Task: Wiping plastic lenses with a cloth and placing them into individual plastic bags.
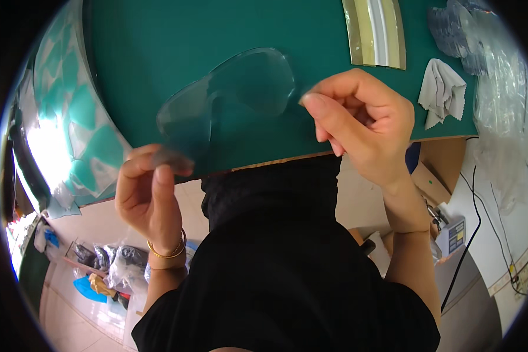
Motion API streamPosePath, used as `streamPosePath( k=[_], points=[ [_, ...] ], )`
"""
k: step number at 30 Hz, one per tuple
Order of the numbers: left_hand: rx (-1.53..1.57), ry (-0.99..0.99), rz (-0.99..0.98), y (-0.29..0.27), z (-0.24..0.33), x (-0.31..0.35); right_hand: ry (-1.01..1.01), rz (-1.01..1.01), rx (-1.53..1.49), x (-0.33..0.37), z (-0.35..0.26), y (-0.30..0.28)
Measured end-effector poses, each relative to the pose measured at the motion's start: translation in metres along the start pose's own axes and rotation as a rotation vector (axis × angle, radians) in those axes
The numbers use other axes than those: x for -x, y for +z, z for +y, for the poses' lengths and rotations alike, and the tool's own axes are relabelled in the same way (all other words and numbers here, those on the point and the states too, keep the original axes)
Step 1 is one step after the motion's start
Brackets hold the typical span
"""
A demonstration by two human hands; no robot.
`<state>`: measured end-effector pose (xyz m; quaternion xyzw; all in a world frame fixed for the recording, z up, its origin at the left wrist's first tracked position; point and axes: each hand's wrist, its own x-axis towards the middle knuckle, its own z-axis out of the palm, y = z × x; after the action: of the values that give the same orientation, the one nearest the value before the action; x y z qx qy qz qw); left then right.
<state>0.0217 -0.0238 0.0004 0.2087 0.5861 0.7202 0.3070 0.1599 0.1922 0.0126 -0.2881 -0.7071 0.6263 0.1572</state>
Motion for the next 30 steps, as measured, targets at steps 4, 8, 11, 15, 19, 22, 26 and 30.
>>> streamPosePath(
  k=[4,8,11,15,19,22,26,30],
  points=[
    [-0.321,-0.018,0.193,0.002,0.001,-0.004,0.054,0.003,0.155,-0.005,0.000,0.009],
    [-0.477,-0.025,0.328,0.012,-0.004,-0.008,0.114,-0.008,0.167,-0.009,-0.004,0.012],
    [-0.484,-0.010,0.350,0.012,-0.007,-0.010,0.157,-0.025,0.159,-0.010,-0.005,0.011],
    [-0.539,-0.024,0.366,0.014,-0.006,-0.011,0.159,-0.052,0.181,-0.011,-0.004,0.013],
    [-0.574,-0.027,0.379,0.016,-0.005,-0.013,0.177,-0.069,0.194,-0.013,-0.004,0.012],
    [-0.570,-0.022,0.385,0.015,-0.008,-0.013,0.174,-0.078,0.201,-0.014,-0.005,0.013],
    [-0.586,-0.016,0.386,0.015,-0.008,-0.013,0.172,-0.070,0.213,-0.014,-0.005,0.015],
    [-0.609,-0.014,0.395,0.015,-0.007,-0.012,0.192,-0.070,0.204,-0.014,-0.008,0.016]
  ],
)
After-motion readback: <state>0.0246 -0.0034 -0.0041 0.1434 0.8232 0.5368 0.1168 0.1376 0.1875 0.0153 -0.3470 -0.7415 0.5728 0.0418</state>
